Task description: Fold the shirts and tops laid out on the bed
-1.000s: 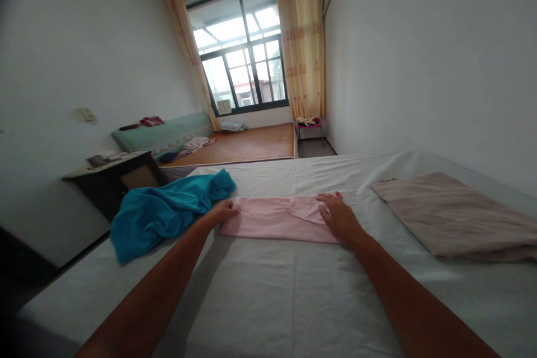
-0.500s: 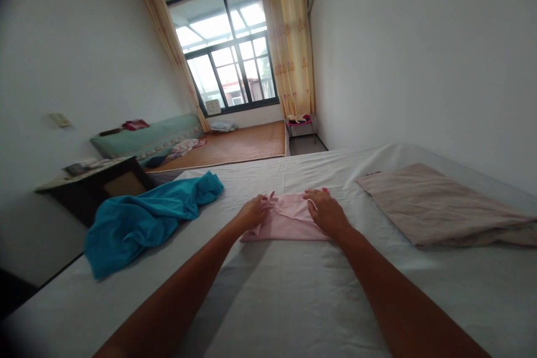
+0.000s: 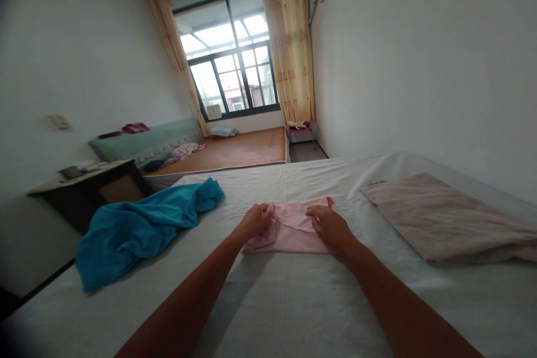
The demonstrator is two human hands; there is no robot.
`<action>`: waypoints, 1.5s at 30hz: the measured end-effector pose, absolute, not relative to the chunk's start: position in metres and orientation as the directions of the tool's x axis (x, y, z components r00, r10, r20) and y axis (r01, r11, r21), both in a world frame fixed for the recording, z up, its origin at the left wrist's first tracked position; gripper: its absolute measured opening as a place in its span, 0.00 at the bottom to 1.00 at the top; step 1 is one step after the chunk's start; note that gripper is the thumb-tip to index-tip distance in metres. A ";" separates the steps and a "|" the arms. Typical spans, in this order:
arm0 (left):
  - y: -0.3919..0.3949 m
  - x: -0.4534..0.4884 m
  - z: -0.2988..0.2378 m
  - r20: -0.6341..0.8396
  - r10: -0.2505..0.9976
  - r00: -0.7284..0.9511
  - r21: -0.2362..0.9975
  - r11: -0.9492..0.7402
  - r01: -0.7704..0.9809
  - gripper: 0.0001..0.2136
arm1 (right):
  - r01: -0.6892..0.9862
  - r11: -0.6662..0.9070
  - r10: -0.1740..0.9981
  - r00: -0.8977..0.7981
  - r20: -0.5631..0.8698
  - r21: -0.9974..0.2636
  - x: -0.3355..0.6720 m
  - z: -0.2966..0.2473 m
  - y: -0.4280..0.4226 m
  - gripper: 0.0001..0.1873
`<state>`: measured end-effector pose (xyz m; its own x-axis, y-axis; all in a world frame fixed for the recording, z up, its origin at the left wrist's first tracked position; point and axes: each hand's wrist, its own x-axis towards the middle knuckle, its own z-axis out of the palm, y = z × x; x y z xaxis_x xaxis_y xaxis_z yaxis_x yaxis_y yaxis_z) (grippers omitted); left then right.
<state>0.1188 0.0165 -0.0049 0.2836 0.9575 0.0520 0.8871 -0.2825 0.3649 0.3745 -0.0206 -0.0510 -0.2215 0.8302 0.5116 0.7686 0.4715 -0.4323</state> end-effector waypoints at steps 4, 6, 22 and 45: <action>0.015 0.113 -0.015 0.253 0.897 0.361 0.275 -0.425 0.862 0.18 | 0.786 0.409 0.843 -0.130 0.522 -0.463 0.379 -0.049 -0.020 0.17; 0.011 0.107 -0.025 0.250 0.816 0.522 0.172 -0.568 0.805 0.19 | 0.792 0.386 0.848 -0.102 0.520 -0.474 0.380 -0.048 -0.019 0.17; -0.006 0.113 -0.028 0.227 0.909 0.350 0.068 -0.373 0.925 0.21 | 0.756 0.301 0.914 -0.053 0.403 -0.581 0.376 -0.050 -0.019 0.16; 0.011 0.129 -0.014 0.133 0.924 0.357 0.145 -0.375 0.916 0.17 | 0.765 0.339 0.919 -0.144 0.368 -0.548 0.367 -0.045 -0.027 0.14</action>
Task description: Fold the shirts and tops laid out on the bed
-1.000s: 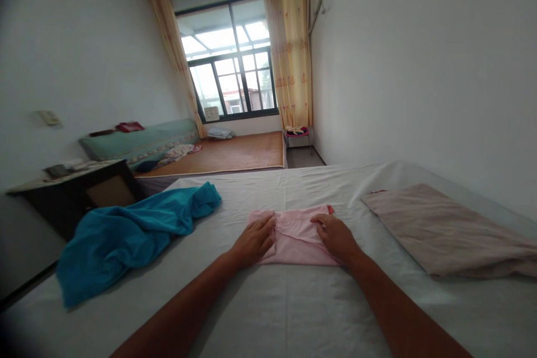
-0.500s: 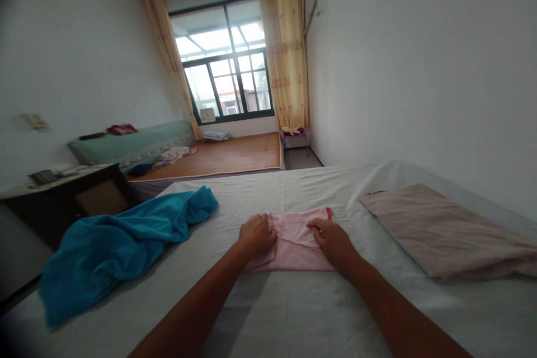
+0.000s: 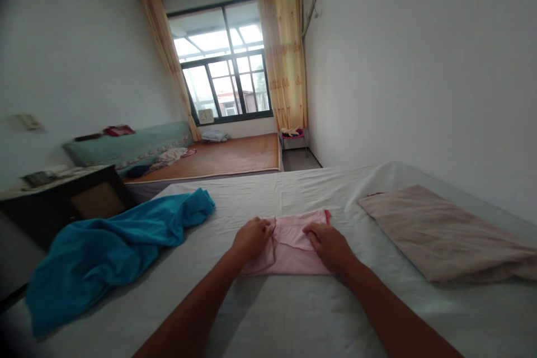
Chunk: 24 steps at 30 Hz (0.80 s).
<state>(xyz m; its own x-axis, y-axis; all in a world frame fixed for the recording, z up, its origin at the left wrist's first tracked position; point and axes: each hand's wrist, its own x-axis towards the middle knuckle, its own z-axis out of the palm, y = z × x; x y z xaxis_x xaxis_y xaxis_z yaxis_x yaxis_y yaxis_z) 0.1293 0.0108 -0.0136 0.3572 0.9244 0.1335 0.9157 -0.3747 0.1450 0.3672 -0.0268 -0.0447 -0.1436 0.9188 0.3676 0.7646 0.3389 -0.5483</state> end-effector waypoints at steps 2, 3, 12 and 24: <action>0.007 0.127 -0.016 0.181 0.911 0.372 0.107 -0.394 0.913 0.19 | 0.770 0.337 0.920 -0.147 0.363 -0.542 0.368 -0.043 -0.028 0.14; 0.008 0.123 -0.014 0.178 0.909 0.377 0.101 -0.398 0.912 0.20 | 0.774 0.334 0.920 -0.144 0.365 -0.538 0.369 -0.042 -0.029 0.14; 0.021 0.058 -0.009 0.014 0.998 0.056 0.123 -0.058 0.991 0.22 | 0.802 0.277 0.906 -0.034 0.422 -0.529 0.387 -0.039 -0.019 0.15; 0.027 0.061 -0.027 0.054 0.991 0.120 0.814 -0.113 0.569 0.11 | 0.694 0.289 0.875 0.088 0.476 -0.660 0.401 -0.030 -0.021 0.13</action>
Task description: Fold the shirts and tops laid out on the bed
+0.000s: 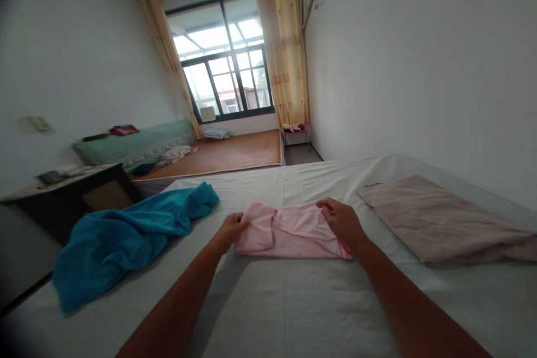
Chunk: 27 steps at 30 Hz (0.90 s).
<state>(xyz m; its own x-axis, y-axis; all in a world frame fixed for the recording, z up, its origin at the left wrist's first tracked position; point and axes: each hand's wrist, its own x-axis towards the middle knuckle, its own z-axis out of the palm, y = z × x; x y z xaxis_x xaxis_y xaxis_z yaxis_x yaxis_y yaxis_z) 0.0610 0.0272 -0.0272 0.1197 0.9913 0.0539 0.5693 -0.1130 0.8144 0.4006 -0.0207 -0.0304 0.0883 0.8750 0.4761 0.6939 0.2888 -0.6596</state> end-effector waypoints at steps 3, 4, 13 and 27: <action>0.033 0.017 -0.009 0.174 0.984 0.042 0.832 -0.169 0.529 0.12 | 0.672 0.286 0.880 0.098 0.465 -0.683 0.406 -0.034 -0.016 0.13; 0.034 0.000 -0.002 0.192 0.981 0.022 0.821 -0.173 0.544 0.12 | 0.664 0.281 0.882 0.106 0.460 -0.693 0.408 -0.035 -0.014 0.13; 0.033 0.028 0.046 0.189 0.966 0.177 0.577 -0.256 0.776 0.10 | 0.655 0.274 0.901 0.080 0.426 -0.704 0.401 -0.032 -0.015 0.13; 0.005 0.193 -0.010 0.090 0.894 0.438 0.356 -0.440 0.825 0.18 | 0.681 0.350 0.912 -0.093 0.398 -0.643 0.388 -0.029 -0.023 0.14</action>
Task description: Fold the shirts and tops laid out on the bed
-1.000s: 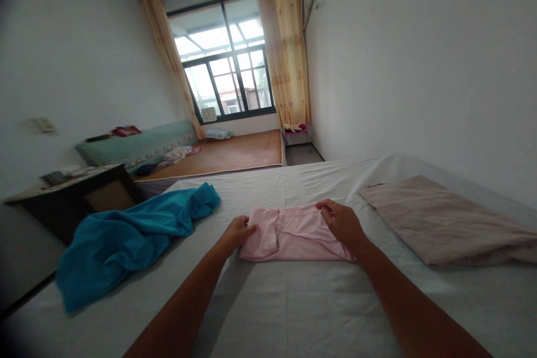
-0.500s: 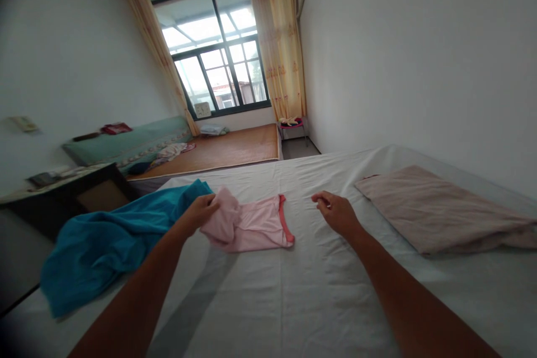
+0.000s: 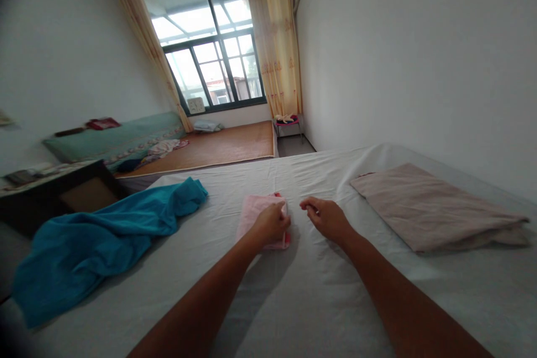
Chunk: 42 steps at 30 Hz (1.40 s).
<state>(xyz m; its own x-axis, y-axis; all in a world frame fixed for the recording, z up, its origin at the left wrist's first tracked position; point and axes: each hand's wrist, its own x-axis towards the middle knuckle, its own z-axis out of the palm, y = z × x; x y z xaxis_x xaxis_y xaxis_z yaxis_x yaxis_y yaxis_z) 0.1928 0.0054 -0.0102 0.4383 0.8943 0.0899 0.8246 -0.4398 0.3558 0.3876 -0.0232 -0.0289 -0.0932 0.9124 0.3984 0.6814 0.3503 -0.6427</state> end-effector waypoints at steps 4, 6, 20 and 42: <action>0.020 0.154 0.003 0.173 0.887 0.429 0.470 -0.457 0.755 0.18 | 0.692 0.298 0.945 -0.114 0.308 -0.658 0.385 -0.036 -0.026 0.15; 0.026 0.125 0.004 0.210 0.886 0.414 0.419 -0.464 0.780 0.17 | 0.681 0.271 0.958 -0.126 0.256 -0.680 0.378 -0.039 -0.028 0.17; 0.008 0.074 -0.046 0.282 0.854 0.438 0.275 -0.509 0.816 0.21 | 0.604 0.286 0.944 -0.045 0.327 -0.743 0.310 -0.036 0.044 0.26; 0.014 0.090 -0.047 0.167 0.901 0.400 0.173 -0.426 0.888 0.27 | 0.922 0.324 0.929 -0.266 0.257 -0.214 0.309 -0.064 0.040 0.29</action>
<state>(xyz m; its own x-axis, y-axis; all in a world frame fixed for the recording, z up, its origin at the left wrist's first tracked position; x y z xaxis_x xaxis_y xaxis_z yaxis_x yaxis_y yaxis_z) 0.0904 0.0144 -0.0468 0.4001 0.9011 0.1671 0.8878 -0.4264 0.1732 0.3089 0.0399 -0.0640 -0.2663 0.9289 0.2573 0.9217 0.3235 -0.2141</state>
